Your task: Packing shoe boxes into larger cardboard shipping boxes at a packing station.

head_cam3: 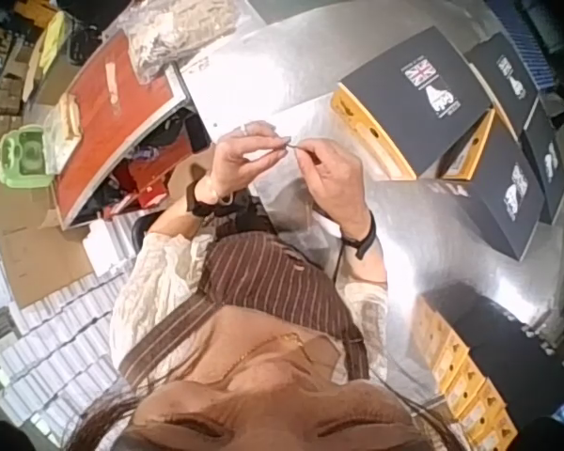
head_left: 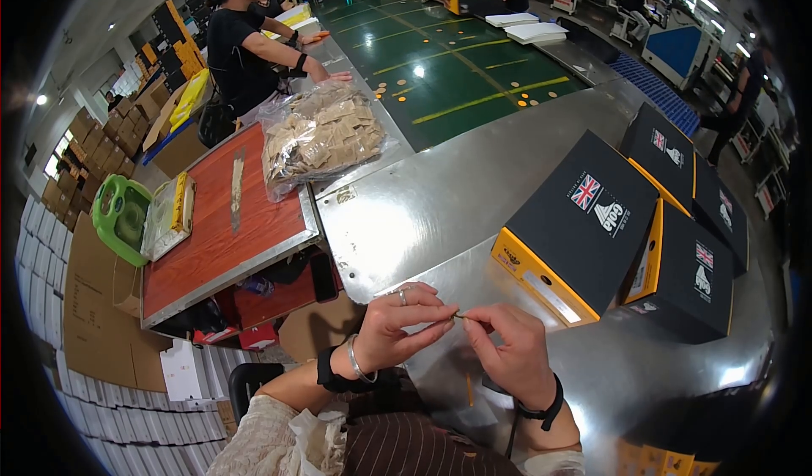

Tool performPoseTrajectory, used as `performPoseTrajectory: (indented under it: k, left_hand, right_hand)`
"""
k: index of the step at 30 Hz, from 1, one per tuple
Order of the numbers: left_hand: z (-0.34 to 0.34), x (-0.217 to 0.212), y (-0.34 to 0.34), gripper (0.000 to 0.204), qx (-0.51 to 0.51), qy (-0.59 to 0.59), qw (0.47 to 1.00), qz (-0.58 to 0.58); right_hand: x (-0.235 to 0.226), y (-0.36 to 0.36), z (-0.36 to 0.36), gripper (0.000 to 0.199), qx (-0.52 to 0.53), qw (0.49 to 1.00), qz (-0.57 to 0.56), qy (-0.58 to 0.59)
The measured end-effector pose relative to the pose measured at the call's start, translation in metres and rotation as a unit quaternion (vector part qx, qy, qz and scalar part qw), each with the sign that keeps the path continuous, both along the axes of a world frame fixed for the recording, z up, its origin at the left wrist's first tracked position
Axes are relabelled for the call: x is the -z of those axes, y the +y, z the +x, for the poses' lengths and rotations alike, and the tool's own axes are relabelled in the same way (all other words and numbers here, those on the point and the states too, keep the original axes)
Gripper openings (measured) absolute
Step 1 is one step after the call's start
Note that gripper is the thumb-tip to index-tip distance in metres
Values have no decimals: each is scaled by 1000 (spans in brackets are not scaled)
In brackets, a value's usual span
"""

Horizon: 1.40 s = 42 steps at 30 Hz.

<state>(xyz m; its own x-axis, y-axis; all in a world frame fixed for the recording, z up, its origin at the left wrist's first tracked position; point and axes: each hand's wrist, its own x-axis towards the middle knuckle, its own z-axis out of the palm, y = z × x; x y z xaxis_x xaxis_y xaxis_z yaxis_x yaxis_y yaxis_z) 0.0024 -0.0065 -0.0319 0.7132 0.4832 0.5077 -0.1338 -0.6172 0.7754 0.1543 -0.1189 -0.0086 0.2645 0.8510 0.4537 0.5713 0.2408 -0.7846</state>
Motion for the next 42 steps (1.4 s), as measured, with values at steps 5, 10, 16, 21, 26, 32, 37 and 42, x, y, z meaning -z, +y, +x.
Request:
performPoseTrajectory:
  k: [5,10,16,21,26,32,37,42]
  left_hand:
    - [1,0,-1,23,-8,-2,1000,-14]
    - [1,0,-1,23,-7,-4,1000,-22]
    - [1,1,-2,22,-10,-5,1000,-22]
    - [-2,-7,2,27,-14,25,1000,-3]
    - [-7,-11,8,31,3,38,999,-30]
    - [-5,-9,7,26,25,25,998,-58]
    - [-3,-7,7,23,29,23,997,-62]
    - [-2,-4,6,22,35,13,997,-67]
  right_hand:
    - [0,0,-1,7,2,1000,1,-5]
    - [1,0,-1,7,2,1000,1,-11]
    - [0,1,-2,6,4,1000,-1,-9]
    - [-1,0,-2,6,3,1000,-6,-1]
    - [-2,-1,-1,6,5,1000,-1,3]
    - [-2,-1,-2,6,-3,1000,-10,4]
    - [0,-1,-1,7,-4,1000,-14,-3]
    - [0,0,-2,7,-13,1000,-4,-9]
